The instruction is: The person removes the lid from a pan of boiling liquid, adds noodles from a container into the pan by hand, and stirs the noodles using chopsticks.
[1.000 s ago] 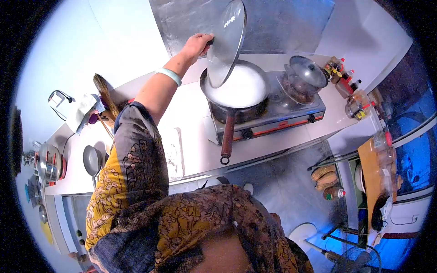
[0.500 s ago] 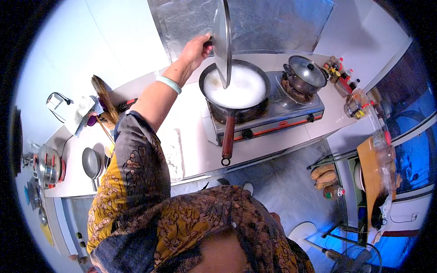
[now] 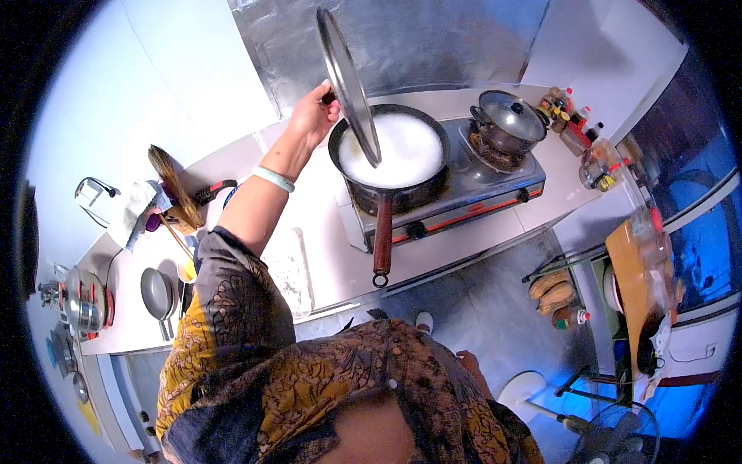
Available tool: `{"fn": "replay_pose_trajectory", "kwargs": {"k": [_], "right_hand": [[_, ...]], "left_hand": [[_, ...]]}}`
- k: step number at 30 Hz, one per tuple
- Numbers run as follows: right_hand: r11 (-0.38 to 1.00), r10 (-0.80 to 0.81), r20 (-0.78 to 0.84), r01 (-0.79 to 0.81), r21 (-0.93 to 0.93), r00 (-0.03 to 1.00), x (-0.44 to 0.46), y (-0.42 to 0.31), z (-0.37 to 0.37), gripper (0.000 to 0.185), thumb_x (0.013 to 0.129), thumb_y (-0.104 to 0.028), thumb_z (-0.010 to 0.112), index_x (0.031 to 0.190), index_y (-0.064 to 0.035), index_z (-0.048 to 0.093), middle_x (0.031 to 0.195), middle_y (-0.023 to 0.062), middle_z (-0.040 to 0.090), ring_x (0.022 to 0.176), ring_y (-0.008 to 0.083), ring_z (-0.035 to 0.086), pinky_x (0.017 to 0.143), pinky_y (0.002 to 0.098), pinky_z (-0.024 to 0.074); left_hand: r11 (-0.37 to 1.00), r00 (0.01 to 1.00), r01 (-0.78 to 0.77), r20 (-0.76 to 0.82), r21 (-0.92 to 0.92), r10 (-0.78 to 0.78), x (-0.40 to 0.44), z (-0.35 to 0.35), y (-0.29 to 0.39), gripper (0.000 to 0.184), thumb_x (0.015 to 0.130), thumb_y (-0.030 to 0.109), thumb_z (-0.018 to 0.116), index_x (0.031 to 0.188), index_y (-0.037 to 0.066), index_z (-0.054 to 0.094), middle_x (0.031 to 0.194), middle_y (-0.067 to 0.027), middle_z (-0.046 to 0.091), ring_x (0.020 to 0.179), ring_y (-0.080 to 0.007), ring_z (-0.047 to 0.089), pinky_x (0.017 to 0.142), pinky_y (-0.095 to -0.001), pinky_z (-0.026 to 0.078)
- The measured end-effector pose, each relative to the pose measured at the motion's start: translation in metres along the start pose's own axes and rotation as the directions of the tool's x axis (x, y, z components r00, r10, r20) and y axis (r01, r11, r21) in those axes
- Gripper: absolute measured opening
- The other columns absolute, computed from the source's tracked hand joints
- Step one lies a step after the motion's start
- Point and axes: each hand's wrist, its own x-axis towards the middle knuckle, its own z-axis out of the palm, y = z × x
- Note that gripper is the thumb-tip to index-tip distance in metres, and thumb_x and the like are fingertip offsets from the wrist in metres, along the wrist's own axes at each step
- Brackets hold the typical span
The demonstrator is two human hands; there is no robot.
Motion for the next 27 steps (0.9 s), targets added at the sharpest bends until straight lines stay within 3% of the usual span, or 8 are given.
{"fn": "replay_pose_trajectory", "kwargs": {"k": [2,5,9,14,18,20,25,27], "right_hand": [[0.997,0.068,0.004,-0.067,-0.044,0.998,-0.001,-0.015,-0.006,0.027,0.081,-0.025,0.064,0.102,-0.0090,0.063,0.101,0.0066,0.064,0.090,0.0246,0.062,0.077,0.0358,0.0490],[0.999,0.043,0.029,-0.043,-0.003,0.999,-0.012,-0.027,-0.016,0.026,0.081,-0.026,0.064,0.101,-0.0095,0.064,0.100,0.0058,0.064,0.089,0.0255,0.062,0.077,0.0369,0.0492],[0.991,-0.084,0.015,0.085,-0.103,0.996,-0.003,0.020,0.018,0.025,0.081,-0.026,0.064,0.099,-0.0096,0.065,0.100,0.0068,0.064,0.090,0.0257,0.061,0.078,0.0378,0.0491],[0.990,0.073,-0.024,-0.075,-0.121,0.997,-0.028,-0.021,0.008,0.023,0.080,-0.027,0.064,0.095,-0.0095,0.066,0.098,0.0064,0.064,0.088,0.0245,0.061,0.076,0.0379,0.0496],[0.996,-0.037,-0.045,0.033,-0.080,0.998,-0.026,-0.025,0.014,0.028,0.079,-0.030,0.065,0.097,-0.0085,0.064,0.095,0.0078,0.065,0.086,0.0257,0.062,0.075,0.0371,0.0495],[0.998,-0.055,-0.072,0.055,0.007,0.996,-0.031,-0.040,0.008,0.031,0.078,-0.031,0.066,0.099,-0.0076,0.063,0.095,0.0095,0.065,0.087,0.0266,0.062,0.075,0.0368,0.0492],[0.984,0.166,0.047,-0.168,0.057,0.985,-0.031,-0.083,-0.014,0.035,0.078,-0.033,0.065,0.102,-0.0064,0.062,0.098,0.0111,0.065,0.090,0.0266,0.061,0.077,0.0369,0.0485],[0.973,0.183,0.039,-0.187,0.135,0.982,-0.028,-0.069,-0.006,0.037,0.078,-0.034,0.066,0.102,-0.0064,0.062,0.100,0.0113,0.064,0.092,0.0264,0.061,0.078,0.0372,0.0484]], "left_hand": [[0.999,1.000,0.009,0.008,-0.034,-0.009,-0.003,-0.005,0.000,0.022,0.092,0.025,0.048,0.087,0.003,0.051,0.070,-0.0059,0.053,0.053,-0.0092,0.047,0.043,-0.0194,0.038],[0.999,1.000,0.018,-0.015,-0.043,-0.019,-0.012,-0.005,0.003,0.022,0.092,0.025,0.049,0.086,0.004,0.051,0.069,-0.0053,0.052,0.052,-0.0094,0.046,0.043,-0.0193,0.038],[0.997,0.999,0.036,0.014,-0.071,-0.035,-0.017,-0.007,0.004,0.023,0.091,0.026,0.050,0.083,0.005,0.052,0.068,-0.0038,0.051,0.053,-0.0094,0.045,0.045,-0.0200,0.038],[0.997,1.000,0.016,-0.002,0.074,-0.015,-0.018,-0.002,0.005,0.022,0.092,0.022,0.043,0.089,0.004,0.056,0.072,-0.0039,0.054,0.058,-0.0101,0.042,0.050,-0.0217,0.034],[0.979,0.999,0.033,0.026,0.203,-0.039,-0.002,0.014,0.006,0.022,0.090,0.025,0.052,0.083,0.005,0.055,0.065,-0.0014,0.050,0.053,-0.0078,0.044,0.046,-0.0197,0.035],[0.923,1.000,0.001,0.004,0.384,-0.003,0.005,0.030,0.005,0.023,0.089,0.026,0.054,0.085,0.003,0.056,0.065,-0.0013,0.050,0.053,-0.0081,0.044,0.047,-0.0210,0.036],[0.720,0.997,-0.080,0.072,0.690,0.042,0.019,0.080,-0.002,0.030,0.082,0.028,0.060,0.088,-0.001,0.061,0.069,-0.0038,0.055,0.058,-0.0103,0.049,0.051,-0.0234,0.039],[0.516,0.988,-0.155,0.146,0.843,0.058,0.022,0.102,-0.002,0.040,0.079,0.033,0.060,0.093,-0.004,0.061,0.076,-0.0085,0.060,0.066,-0.0164,0.056,0.061,-0.0281,0.044]]}}
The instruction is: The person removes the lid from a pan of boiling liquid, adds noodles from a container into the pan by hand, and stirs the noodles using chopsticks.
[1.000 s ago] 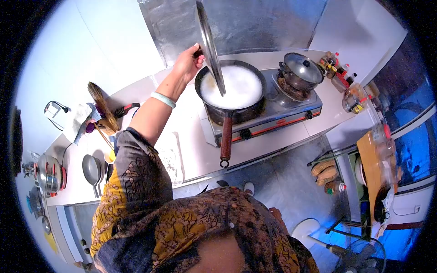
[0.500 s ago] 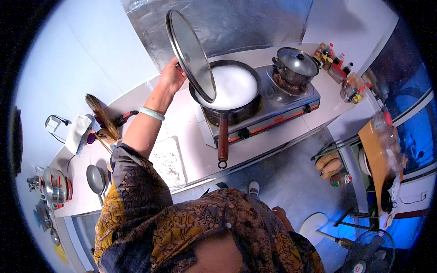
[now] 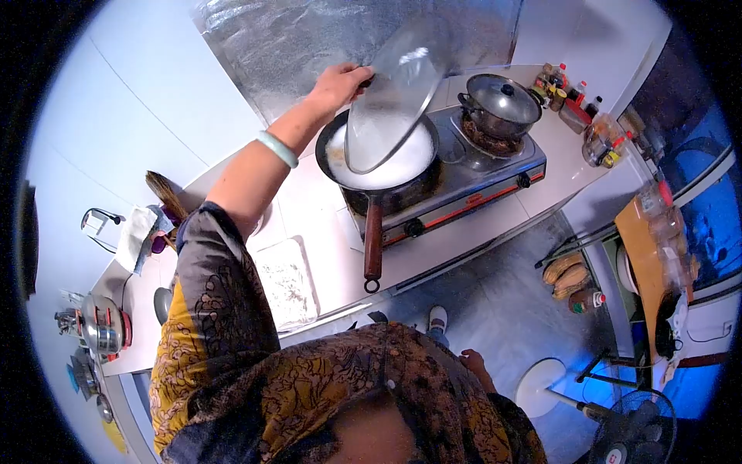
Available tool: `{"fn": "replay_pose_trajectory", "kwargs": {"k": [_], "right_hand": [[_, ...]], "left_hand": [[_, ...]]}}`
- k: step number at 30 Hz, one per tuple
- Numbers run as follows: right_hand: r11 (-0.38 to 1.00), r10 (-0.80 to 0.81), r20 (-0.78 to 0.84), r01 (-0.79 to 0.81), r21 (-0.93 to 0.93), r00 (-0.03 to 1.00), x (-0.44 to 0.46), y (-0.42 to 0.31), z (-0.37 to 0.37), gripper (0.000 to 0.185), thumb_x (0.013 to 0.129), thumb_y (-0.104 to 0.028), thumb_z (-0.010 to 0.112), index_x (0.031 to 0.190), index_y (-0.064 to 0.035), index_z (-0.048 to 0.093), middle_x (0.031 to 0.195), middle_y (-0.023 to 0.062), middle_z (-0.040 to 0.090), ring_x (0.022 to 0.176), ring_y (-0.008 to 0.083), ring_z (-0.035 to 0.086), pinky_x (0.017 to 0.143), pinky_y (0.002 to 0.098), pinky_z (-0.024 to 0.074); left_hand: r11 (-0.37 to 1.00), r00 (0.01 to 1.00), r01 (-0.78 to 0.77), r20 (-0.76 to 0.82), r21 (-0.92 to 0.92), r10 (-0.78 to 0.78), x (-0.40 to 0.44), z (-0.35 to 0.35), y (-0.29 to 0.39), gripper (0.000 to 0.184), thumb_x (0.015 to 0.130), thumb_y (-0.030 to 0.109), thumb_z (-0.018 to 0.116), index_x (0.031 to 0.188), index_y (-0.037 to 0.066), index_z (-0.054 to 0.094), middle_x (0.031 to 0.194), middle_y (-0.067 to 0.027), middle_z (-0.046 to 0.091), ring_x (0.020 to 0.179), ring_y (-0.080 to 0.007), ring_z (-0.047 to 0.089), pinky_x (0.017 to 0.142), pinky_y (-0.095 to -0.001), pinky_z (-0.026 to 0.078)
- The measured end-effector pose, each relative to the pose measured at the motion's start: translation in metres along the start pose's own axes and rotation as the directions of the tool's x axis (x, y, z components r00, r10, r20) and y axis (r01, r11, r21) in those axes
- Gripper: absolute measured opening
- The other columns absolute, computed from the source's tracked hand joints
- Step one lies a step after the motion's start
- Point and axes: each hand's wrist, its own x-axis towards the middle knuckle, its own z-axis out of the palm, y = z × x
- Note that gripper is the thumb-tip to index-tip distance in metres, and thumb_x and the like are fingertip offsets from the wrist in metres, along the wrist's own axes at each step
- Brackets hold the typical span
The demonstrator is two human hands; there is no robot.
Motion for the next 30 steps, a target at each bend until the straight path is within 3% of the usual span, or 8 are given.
{"fn": "replay_pose_trajectory", "kwargs": {"k": [3,5,8,14,17,23,26,30], "right_hand": [[0.996,-0.005,-0.013,0.006,0.089,1.000,0.007,0.034,0.015,0.039,0.077,-0.035,0.066,0.103,-0.0066,0.062,0.102,0.0118,0.063,0.093,0.0264,0.060,0.079,0.0378,0.0483],[0.998,0.021,-0.005,-0.021,-0.059,1.000,-0.008,0.013,0.007,0.040,0.078,-0.036,0.066,0.104,-0.0066,0.062,0.104,0.0119,0.063,0.095,0.0266,0.060,0.080,0.0383,0.0482],[0.995,0.081,0.003,-0.081,-0.058,0.997,-0.019,0.015,0.009,0.039,0.079,-0.036,0.064,0.106,-0.0082,0.062,0.103,0.0107,0.063,0.095,0.0269,0.060,0.081,0.0387,0.0483],[0.997,0.019,0.002,-0.018,-0.081,1.000,-0.013,0.037,0.014,0.037,0.079,-0.036,0.064,0.105,-0.0090,0.063,0.103,0.0099,0.063,0.095,0.0266,0.060,0.081,0.0385,0.0483],[0.995,-0.013,0.001,0.013,-0.096,1.000,-0.012,0.039,0.010,0.036,0.079,-0.035,0.064,0.104,-0.0094,0.063,0.104,0.0095,0.063,0.095,0.0264,0.060,0.081,0.0384,0.0484],[0.989,-0.068,-0.001,0.067,-0.130,0.998,-0.012,0.039,0.004,0.034,0.079,-0.035,0.064,0.103,-0.0102,0.064,0.104,0.0086,0.063,0.094,0.0262,0.060,0.080,0.0382,0.0485],[0.991,-0.001,0.001,0.001,-0.131,1.000,-0.014,0.022,-0.008,0.033,0.079,-0.034,0.065,0.102,-0.0107,0.065,0.104,0.0080,0.063,0.094,0.0257,0.060,0.080,0.0378,0.0485],[0.970,-0.128,0.024,0.130,-0.203,0.992,0.012,0.068,0.006,0.028,0.079,-0.030,0.065,0.100,-0.0106,0.065,0.105,0.0078,0.062,0.092,0.0243,0.061,0.079,0.0359,0.0491]], "left_hand": [[0.963,0.995,-0.092,0.063,0.254,0.079,0.009,0.017,0.017,0.046,0.078,0.038,0.058,0.099,-0.004,0.061,0.087,-0.0146,0.063,0.080,-0.0249,0.060,0.074,-0.0328,0.046],[0.921,0.985,-0.173,0.075,0.349,0.157,0.021,0.028,0.014,0.050,0.078,0.041,0.057,0.102,-0.003,0.060,0.096,-0.0186,0.063,0.091,-0.0302,0.060,0.082,-0.0350,0.045],[0.906,0.984,-0.170,0.107,0.387,0.139,0.024,0.031,0.013,0.050,0.078,0.042,0.057,0.103,-0.001,0.061,0.101,-0.0214,0.062,0.099,-0.0342,0.057,0.087,-0.0372,0.043],[0.921,0.984,-0.177,0.085,0.347,0.157,0.019,0.021,0.002,0.051,0.078,0.042,0.058,0.103,-0.002,0.060,0.098,-0.0185,0.063,0.093,-0.0311,0.060,0.084,-0.0353,0.044],[0.975,0.988,-0.150,0.057,0.161,0.143,0.015,0.010,-0.012,0.035,0.082,0.031,0.062,0.096,-0.001,0.059,0.074,-0.0037,0.056,0.064,-0.0104,0.051,0.060,-0.0243,0.044],[0.923,0.992,0.045,-0.090,-0.381,-0.086,-0.019,-0.018,-0.046,0.025,0.085,0.029,0.059,0.088,0.004,0.058,0.070,-0.0023,0.053,0.060,-0.0089,0.048,0.054,-0.0227,0.040],[0.745,0.987,0.046,-0.083,-0.666,-0.136,-0.024,-0.051,-0.086,0.024,0.088,0.026,0.055,0.086,0.003,0.056,0.071,-0.0056,0.057,0.057,-0.0094,0.048,0.050,-0.0215,0.039],[0.441,0.986,-0.045,-0.112,-0.896,-0.126,-0.063,-0.103,-0.114,0.020,0.089,0.022,0.055,0.091,0.001,0.054,0.077,-0.0071,0.056,0.064,-0.0128,0.052,0.053,-0.0219,0.043]]}}
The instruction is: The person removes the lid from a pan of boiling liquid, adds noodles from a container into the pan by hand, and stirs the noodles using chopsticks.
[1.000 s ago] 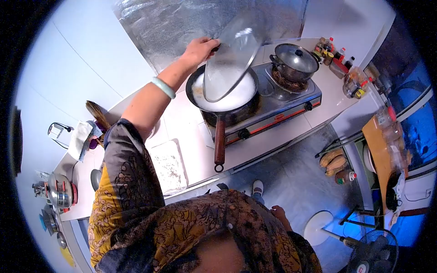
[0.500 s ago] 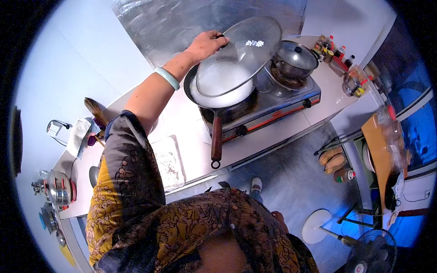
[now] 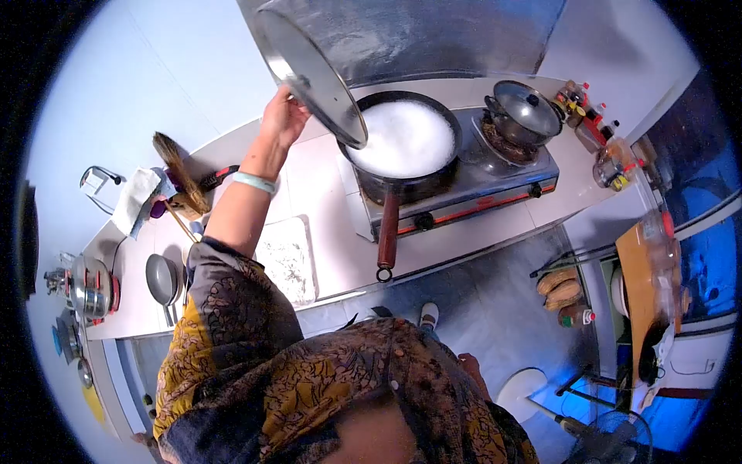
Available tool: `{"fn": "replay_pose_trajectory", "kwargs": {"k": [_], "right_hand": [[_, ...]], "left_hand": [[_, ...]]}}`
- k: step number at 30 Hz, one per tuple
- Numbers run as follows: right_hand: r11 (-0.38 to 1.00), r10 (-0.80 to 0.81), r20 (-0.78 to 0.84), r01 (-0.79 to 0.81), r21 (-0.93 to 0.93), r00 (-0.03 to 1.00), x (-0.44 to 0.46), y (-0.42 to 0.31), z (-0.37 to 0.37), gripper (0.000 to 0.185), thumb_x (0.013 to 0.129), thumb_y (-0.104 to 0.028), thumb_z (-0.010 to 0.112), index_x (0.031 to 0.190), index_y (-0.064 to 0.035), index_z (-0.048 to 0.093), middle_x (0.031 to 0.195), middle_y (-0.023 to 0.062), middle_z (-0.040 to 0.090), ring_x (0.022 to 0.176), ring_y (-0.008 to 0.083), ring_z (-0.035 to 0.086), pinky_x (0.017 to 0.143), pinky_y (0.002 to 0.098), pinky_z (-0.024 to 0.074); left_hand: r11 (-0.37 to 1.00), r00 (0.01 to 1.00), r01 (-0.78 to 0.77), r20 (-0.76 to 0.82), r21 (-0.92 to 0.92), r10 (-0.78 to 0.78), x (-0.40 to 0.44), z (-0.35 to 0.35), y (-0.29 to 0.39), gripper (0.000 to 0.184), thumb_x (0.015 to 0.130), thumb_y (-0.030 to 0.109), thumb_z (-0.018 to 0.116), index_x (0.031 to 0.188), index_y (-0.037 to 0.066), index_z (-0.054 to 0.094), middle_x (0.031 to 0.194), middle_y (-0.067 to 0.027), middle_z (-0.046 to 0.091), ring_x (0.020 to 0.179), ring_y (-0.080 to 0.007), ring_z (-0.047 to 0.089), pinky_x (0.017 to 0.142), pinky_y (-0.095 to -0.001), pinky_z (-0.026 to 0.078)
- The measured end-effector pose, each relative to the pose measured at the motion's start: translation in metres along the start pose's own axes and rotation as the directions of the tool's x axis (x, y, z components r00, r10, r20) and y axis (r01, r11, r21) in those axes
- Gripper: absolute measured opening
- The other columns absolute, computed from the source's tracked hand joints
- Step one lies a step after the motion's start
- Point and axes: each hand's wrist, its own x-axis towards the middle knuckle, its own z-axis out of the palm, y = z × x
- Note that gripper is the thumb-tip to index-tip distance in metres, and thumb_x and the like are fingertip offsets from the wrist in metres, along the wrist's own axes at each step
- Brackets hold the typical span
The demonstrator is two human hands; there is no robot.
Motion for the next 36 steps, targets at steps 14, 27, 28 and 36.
{"fn": "replay_pose_trajectory", "kwargs": {"k": [14,27,28,36], "right_hand": [[1.000,-0.016,0.069,0.015,0.027,0.997,0.001,-0.077,-0.052,0.032,0.087,-0.027,0.055,0.110,-0.0047,0.058,0.095,0.0134,0.064,0.084,0.0226,0.061,0.070,0.0368,0.0480],[0.967,0.186,0.180,-0.212,0.144,0.966,-0.011,-0.112,-0.062,0.031,0.090,-0.025,0.052,0.114,-0.0053,0.056,0.095,0.0127,0.064,0.085,0.0200,0.061,0.072,0.0359,0.0483],[0.963,0.203,0.185,-0.231,0.140,0.962,-0.013,-0.115,-0.062,0.032,0.090,-0.025,0.052,0.114,-0.0053,0.056,0.095,0.0127,0.064,0.085,0.0200,0.061,0.072,0.0358,0.0483],[0.946,0.262,0.201,-0.292,0.141,0.944,-0.013,-0.123,-0.069,0.032,0.090,-0.024,0.051,0.115,-0.0050,0.056,0.098,0.0125,0.063,0.086,0.0199,0.061,0.073,0.0353,0.0484]], "left_hand": [[0.979,0.921,-0.144,-0.381,-0.147,0.078,-0.074,-0.167,-0.007,0.021,0.090,0.023,0.053,0.097,0.003,0.054,0.088,-0.0072,0.058,0.077,-0.0170,0.058,0.068,-0.0271,0.052],[0.903,0.795,-0.265,-0.606,-0.337,0.007,0.014,-0.222,-0.072,0.019,0.091,0.024,0.047,0.092,0.005,0.049,0.070,-0.0080,0.054,0.055,-0.0156,0.052,0.047,-0.0240,0.044],[0.899,0.788,-0.277,-0.615,-0.340,0.010,0.021,-0.219,-0.073,0.019,0.091,0.023,0.046,0.092,0.004,0.048,0.069,-0.0081,0.054,0.054,-0.0157,0.051,0.046,-0.0239,0.043],[0.903,0.747,-0.270,-0.664,-0.333,-0.022,0.085,-0.222,-0.099,0.019,0.089,0.022,0.047,0.093,0.004,0.044,0.067,-0.0085,0.050,0.052,-0.0162,0.049,0.043,-0.0245,0.040]]}}
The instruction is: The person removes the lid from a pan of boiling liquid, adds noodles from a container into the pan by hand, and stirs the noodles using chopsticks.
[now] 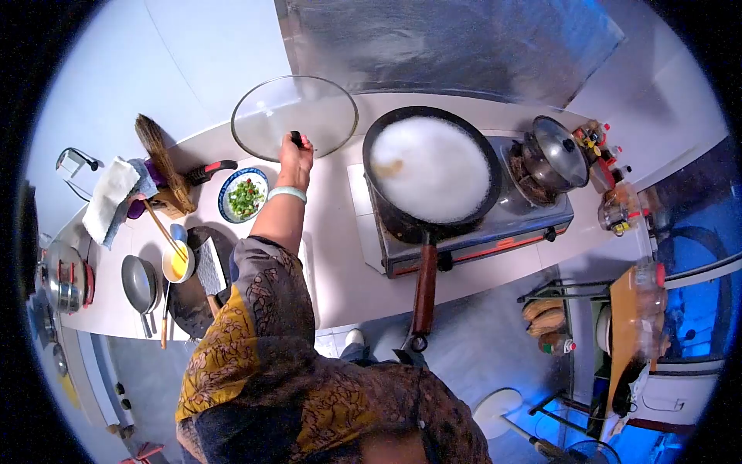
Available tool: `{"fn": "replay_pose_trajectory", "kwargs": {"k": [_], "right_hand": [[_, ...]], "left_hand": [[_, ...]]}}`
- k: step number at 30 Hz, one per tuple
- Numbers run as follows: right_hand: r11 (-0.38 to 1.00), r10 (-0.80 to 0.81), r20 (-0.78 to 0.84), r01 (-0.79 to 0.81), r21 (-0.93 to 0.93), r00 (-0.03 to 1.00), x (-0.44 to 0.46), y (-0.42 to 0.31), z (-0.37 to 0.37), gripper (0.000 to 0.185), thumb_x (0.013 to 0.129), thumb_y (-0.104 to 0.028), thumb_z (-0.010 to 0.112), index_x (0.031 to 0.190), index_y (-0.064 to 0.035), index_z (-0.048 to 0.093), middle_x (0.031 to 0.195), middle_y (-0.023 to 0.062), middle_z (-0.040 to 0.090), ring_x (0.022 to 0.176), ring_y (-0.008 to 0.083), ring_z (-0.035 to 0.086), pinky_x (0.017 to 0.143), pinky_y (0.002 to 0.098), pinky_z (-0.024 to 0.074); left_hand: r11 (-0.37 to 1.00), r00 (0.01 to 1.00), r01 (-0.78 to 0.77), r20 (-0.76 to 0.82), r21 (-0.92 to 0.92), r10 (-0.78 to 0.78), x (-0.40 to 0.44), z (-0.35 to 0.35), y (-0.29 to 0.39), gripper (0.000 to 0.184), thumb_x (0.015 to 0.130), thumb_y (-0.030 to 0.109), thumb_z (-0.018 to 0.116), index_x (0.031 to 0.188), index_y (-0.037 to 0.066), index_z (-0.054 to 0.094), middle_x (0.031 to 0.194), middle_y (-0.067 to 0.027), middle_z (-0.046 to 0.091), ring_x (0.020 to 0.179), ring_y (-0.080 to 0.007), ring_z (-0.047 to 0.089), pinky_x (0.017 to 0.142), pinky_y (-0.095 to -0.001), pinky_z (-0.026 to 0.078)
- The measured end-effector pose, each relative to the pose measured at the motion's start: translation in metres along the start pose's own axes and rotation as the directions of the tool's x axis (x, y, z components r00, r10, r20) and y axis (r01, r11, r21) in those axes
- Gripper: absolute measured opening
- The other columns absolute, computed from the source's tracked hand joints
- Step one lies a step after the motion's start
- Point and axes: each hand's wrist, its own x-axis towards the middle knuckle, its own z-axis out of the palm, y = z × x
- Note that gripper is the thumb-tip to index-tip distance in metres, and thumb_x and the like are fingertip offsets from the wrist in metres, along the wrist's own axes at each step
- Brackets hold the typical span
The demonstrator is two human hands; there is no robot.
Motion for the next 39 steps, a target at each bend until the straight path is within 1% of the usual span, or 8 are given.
{"fn": "replay_pose_trajectory", "kwargs": {"k": [6,9,12,21,24,27,33,39], "right_hand": [[0.999,0.034,0.006,-0.034,0.006,0.999,-0.001,-0.003,-0.001,0.032,0.090,-0.024,0.051,0.115,-0.0048,0.055,0.100,0.0124,0.062,0.087,0.0199,0.060,0.073,0.0349,0.0485],[0.999,0.046,0.006,-0.047,0.011,0.999,-0.003,-0.005,-0.002,0.032,0.090,-0.024,0.051,0.116,-0.0047,0.055,0.100,0.0123,0.062,0.088,0.0199,0.060,0.074,0.0348,0.0486],[0.998,0.057,0.009,-0.057,0.012,0.998,-0.005,-0.007,-0.004,0.032,0.090,-0.023,0.050,0.116,-0.0047,0.055,0.101,0.0123,0.061,0.088,0.0199,0.060,0.074,0.0346,0.0486],[0.997,0.072,0.012,-0.072,0.025,0.997,-0.004,-0.010,-0.006,0.032,0.091,-0.023,0.050,0.117,-0.0044,0.054,0.104,0.0120,0.061,0.090,0.0198,0.060,0.075,0.0340,0.0488],[0.997,0.075,0.012,-0.075,0.030,0.997,-0.002,-0.012,-0.008,0.032,0.091,-0.023,0.050,0.117,-0.0043,0.054,0.105,0.0120,0.060,0.090,0.0198,0.060,0.075,0.0339,0.0489],[0.996,0.080,0.014,-0.080,0.029,0.997,-0.002,-0.012,-0.008,0.032,0.091,-0.022,0.050,0.117,-0.0042,0.054,0.106,0.0119,0.060,0.090,0.0198,0.060,0.075,0.0337,0.0489],[0.997,0.074,0.013,-0.075,0.029,0.997,0.002,-0.013,-0.008,0.032,0.091,-0.022,0.049,0.118,-0.0040,0.053,0.107,0.0118,0.059,0.091,0.0197,0.060,0.075,0.0333,0.0490],[0.998,0.060,0.012,-0.060,0.025,0.998,0.004,-0.012,-0.009,0.033,0.092,-0.021,0.049,0.119,-0.0038,0.053,0.109,0.0116,0.059,0.092,0.0197,0.060,0.076,0.0329,0.0491]], "left_hand": [[0.999,0.998,0.050,-0.035,0.000,-0.050,0.013,0.009,-0.024,0.021,0.090,0.023,0.046,0.094,0.003,0.043,0.067,-0.0091,0.050,0.052,-0.0163,0.049,0.042,-0.0249,0.040],[0.997,0.997,0.071,0.000,-0.002,-0.071,0.013,0.012,-0.036,0.022,0.089,0.023,0.047,0.093,0.002,0.044,0.070,-0.0100,0.051,0.052,-0.0166,0.050,0.042,-0.0251,0.040],[0.997,0.996,0.080,-0.049,0.011,-0.079,0.013,0.017,-0.045,0.022,0.089,0.024,0.047,0.093,0.002,0.044,0.073,-0.0109,0.052,0.054,-0.0170,0.051,0.043,-0.0251,0.041],[0.992,0.992,0.124,0.033,0.017,-0.125,0.028,0.017,-0.066,0.021,0.091,0.025,0.046,0.094,0.004,0.046,0.078,-0.0111,0.053,0.060,-0.0205,0.055,0.048,-0.0271,0.047],[0.993,0.994,0.108,-0.012,0.049,-0.108,0.026,0.022,-0.071,0.022,0.091,0.027,0.046,0.095,0.004,0.046,0.077,-0.0114,0.053,0.061,-0.0211,0.056,0.049,-0.0272,0.047],[0.987,0.992,0.124,-0.019,0.105,-0.123,0.020,0.026,-0.071,0.026,0.091,0.030,0.047,0.096,0.005,0.045,0.077,-0.0118,0.054,0.060,-0.0209,0.056,0.048,-0.0272,0.047],[0.878,0.987,0.146,-0.006,0.456,-0.161,0.017,0.022,-0.062,0.043,0.090,0.046,0.042,0.101,0.005,0.046,0.075,-0.0140,0.062,0.050,-0.0168,0.056,0.041,-0.0226,0.042],[0.816,0.981,0.141,0.031,0.560,-0.190,0.010,0.017,-0.048,0.051,0.089,0.052,0.043,0.107,0.004,0.046,0.075,-0.0139,0.062,0.052,-0.0160,0.058,0.037,-0.0212,0.038]]}}
